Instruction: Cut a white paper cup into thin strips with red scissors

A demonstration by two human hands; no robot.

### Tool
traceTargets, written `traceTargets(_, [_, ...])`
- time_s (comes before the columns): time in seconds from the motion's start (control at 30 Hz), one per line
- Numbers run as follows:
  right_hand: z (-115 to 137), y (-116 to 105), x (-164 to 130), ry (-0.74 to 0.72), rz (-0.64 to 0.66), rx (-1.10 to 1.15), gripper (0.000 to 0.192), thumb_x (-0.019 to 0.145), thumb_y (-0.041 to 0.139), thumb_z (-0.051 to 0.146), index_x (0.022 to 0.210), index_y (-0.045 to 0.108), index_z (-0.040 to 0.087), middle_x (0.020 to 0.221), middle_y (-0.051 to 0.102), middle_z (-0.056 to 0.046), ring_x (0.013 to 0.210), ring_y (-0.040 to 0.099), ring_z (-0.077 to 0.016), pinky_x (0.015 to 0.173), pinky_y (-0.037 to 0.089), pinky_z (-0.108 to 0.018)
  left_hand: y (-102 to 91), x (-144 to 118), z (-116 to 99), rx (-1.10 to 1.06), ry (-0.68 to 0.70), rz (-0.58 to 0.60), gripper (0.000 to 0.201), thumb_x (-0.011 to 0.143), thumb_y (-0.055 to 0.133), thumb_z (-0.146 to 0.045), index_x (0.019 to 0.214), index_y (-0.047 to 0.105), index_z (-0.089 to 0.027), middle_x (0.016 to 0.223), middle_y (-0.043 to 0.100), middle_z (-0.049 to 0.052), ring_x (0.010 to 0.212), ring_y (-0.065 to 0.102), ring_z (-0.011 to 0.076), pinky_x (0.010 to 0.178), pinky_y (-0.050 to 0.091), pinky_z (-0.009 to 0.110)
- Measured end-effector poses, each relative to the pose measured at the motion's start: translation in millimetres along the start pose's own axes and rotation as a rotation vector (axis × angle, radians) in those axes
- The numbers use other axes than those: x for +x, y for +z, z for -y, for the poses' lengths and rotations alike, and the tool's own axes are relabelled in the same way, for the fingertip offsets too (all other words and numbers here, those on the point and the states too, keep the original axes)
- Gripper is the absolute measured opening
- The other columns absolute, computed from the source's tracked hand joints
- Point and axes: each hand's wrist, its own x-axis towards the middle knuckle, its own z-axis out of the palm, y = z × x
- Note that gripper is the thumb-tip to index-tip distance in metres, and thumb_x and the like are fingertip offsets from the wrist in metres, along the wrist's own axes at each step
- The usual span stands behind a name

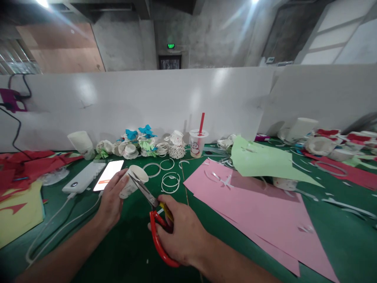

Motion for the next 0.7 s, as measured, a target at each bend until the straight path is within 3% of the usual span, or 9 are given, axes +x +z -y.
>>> traceTargets(0.33, [-14.2, 2.8, 5.8, -0.115, -0.037, -0.020, 0.047, 0.080, 0.053, 0.031, 0.126, 0.050, 0.021, 0.090, 0.068, -0.005, 0.075, 0.063, -0.0216, 0.071, 0.050, -0.034, 4.0, -2.7, 0.3, -0.007, -0.014, 0.037, 0.036, 0.076, 0.061, -0.038, 0.107, 0.059, -0.019, 0.101, 0.063, 0.006, 0.086, 0.061, 0.0199, 0.070, 0.048, 0.028])
traceTargets(0.7, [-13.1, 1.0, 7.4, -0.167, -0.036, 0.062, 0.047, 0.081, 0.055, 0.030, 0.127, 0.052, 0.022, 0.091, 0.069, -0.003, 0.072, 0.062, -0.0185, 0.067, 0.050, -0.029, 1.6, -2.2, 1.3, 0.004, 0.010, -0.023, 0.040, 0.075, 0.062, -0.039, 0.109, 0.059, -0.019, 0.104, 0.063, 0.007, 0.087, 0.061, 0.0202, 0.071, 0.048, 0.029])
